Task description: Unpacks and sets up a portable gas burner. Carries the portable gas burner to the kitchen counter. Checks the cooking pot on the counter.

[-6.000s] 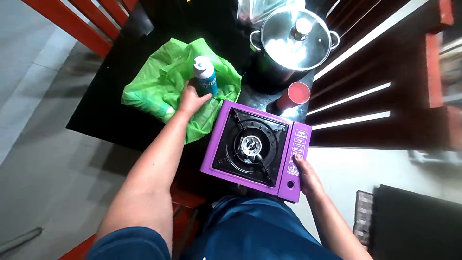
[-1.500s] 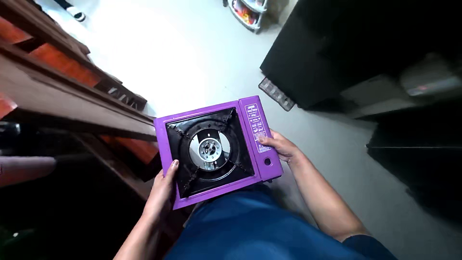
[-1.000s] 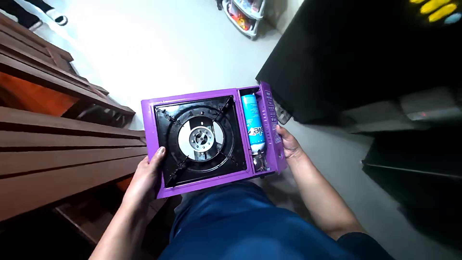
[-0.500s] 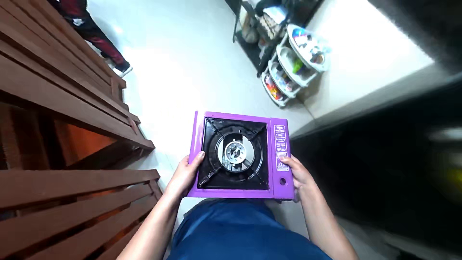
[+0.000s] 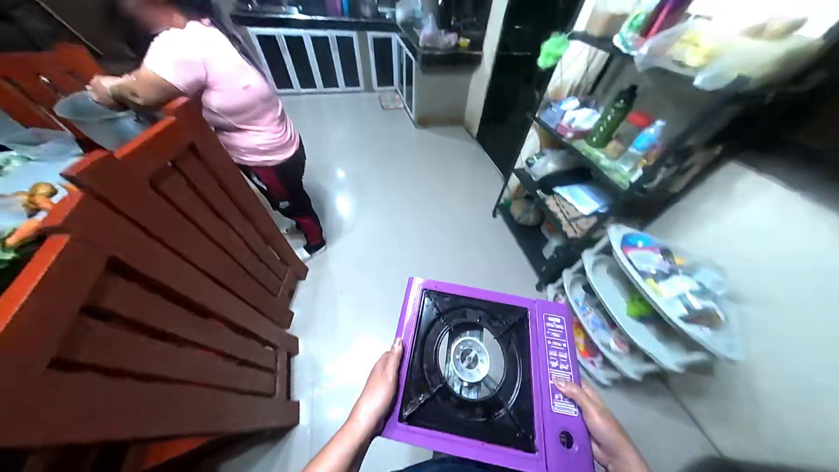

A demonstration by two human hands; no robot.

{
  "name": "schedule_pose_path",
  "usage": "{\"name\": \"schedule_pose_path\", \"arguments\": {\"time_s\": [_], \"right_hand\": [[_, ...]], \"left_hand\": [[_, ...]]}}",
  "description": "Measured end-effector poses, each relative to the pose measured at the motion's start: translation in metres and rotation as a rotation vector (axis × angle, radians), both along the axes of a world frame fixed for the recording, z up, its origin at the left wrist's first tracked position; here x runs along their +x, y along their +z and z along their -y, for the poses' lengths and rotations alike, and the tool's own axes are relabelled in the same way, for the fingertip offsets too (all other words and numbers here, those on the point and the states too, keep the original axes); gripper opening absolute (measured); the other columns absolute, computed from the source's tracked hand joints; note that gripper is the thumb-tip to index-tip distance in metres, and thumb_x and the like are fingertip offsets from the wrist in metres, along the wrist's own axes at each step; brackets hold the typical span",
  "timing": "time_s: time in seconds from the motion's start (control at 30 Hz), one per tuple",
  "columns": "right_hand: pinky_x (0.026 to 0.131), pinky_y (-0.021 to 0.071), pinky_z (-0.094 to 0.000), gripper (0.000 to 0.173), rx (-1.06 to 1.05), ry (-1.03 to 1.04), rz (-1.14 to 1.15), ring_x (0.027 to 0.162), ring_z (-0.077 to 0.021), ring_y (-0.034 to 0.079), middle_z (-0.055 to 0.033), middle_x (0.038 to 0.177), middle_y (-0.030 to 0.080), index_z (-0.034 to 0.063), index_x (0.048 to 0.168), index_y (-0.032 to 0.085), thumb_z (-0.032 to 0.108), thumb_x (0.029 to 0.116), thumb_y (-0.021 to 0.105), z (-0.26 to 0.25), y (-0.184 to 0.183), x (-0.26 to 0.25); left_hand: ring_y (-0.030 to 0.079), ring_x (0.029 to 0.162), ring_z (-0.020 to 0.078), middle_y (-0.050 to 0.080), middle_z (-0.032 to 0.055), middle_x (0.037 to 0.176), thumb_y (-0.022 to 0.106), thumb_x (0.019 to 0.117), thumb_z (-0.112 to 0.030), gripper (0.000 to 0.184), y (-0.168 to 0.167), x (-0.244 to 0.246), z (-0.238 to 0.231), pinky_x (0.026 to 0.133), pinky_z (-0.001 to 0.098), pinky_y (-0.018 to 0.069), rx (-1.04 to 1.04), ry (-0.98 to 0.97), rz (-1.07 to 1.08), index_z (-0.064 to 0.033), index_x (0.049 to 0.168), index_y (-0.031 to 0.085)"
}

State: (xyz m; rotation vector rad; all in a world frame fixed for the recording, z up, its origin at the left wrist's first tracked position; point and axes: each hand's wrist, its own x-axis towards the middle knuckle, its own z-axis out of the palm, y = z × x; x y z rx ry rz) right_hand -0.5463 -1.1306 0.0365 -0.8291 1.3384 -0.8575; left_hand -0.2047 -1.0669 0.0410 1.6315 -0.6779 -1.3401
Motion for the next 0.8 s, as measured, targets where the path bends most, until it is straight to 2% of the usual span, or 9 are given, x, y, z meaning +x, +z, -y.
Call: {"name": "schedule_pose_path", "arguments": {"time_s": [0.1,0.27,0.4,0.53,0.63,0.8], "right_hand": [[0.074,0.0647,-0.0298,0.062,-0.028,0.128,0.055,0.083,-0.0111,0.075,-0.0045,0.101,0.073,0.0059,0.145,0.037,0.020,0.0885,0.058,0.098,0.019,0.027],[0.072,0.0641,-0.0269,0.051,-0.031,0.311,0.040,0.080,-0.0067,0.073,0.0002,0.096,0.072,0.0068,0.144,0.034,0.012,0.0954,0.047,0.252,0.030,0.106],[0.069,0.0633,-0.0244,0.039,-0.030,0.364,0.006,0.075,-0.0038,0.072,0.0038,0.089,0.071,0.0082,0.138,0.038,0.011,0.0995,0.043,0.370,0.018,0.184],[0.069,0.0636,-0.0251,0.034,-0.036,0.348,-0.021,0.076,-0.0039,0.072,0.0042,0.089,0.071,0.0097,0.135,0.041,0.013,0.1017,0.041,0.479,0.022,0.251],[0.066,0.0647,-0.0283,0.036,-0.026,0.293,-0.016,0.076,-0.0080,0.074,0.0005,0.090,0.074,0.0107,0.134,0.045,0.017,0.0987,0.047,0.554,0.035,0.284],[0.065,0.0647,-0.0295,0.048,-0.053,0.194,-0.041,0.075,-0.0088,0.074,-0.0006,0.090,0.075,0.0097,0.134,0.050,0.025,0.0889,0.058,0.684,0.046,0.330]], "left_hand": [[0.073,0.092,0.0199,0.073,0.0133,0.103,0.019,0.1117,-0.047,0.063,0.017,0.024,0.067,0.084,0.0407,0.0612,-0.036,0.086,-0.008,-0.0010,0.129,0.059],[0.073,0.096,0.0194,0.072,0.0126,0.109,0.016,0.1111,-0.049,0.066,0.029,0.083,0.164,0.085,0.0403,0.0612,-0.055,0.245,-0.064,-0.0037,0.134,0.057],[0.072,0.096,0.0201,0.072,0.0130,0.107,0.016,0.1110,-0.050,0.065,0.017,0.145,0.257,0.085,0.0408,0.0610,-0.095,0.311,-0.128,-0.0032,0.132,0.056],[0.072,0.098,0.0204,0.072,0.0135,0.109,0.018,0.1106,-0.051,0.066,0.007,0.216,0.369,0.088,0.0417,0.0600,-0.133,0.275,-0.157,-0.0016,0.130,0.058],[0.072,0.094,0.0191,0.072,0.0127,0.105,0.021,0.1109,-0.050,0.063,0.016,0.258,0.453,0.085,0.0403,0.0607,-0.163,0.228,-0.180,-0.0015,0.126,0.059],[0.072,0.095,0.0187,0.071,0.0130,0.108,0.025,0.1116,-0.047,0.058,0.030,0.313,0.605,0.085,0.0381,0.0611,-0.138,0.171,-0.205,-0.0003,0.135,0.051]]}}
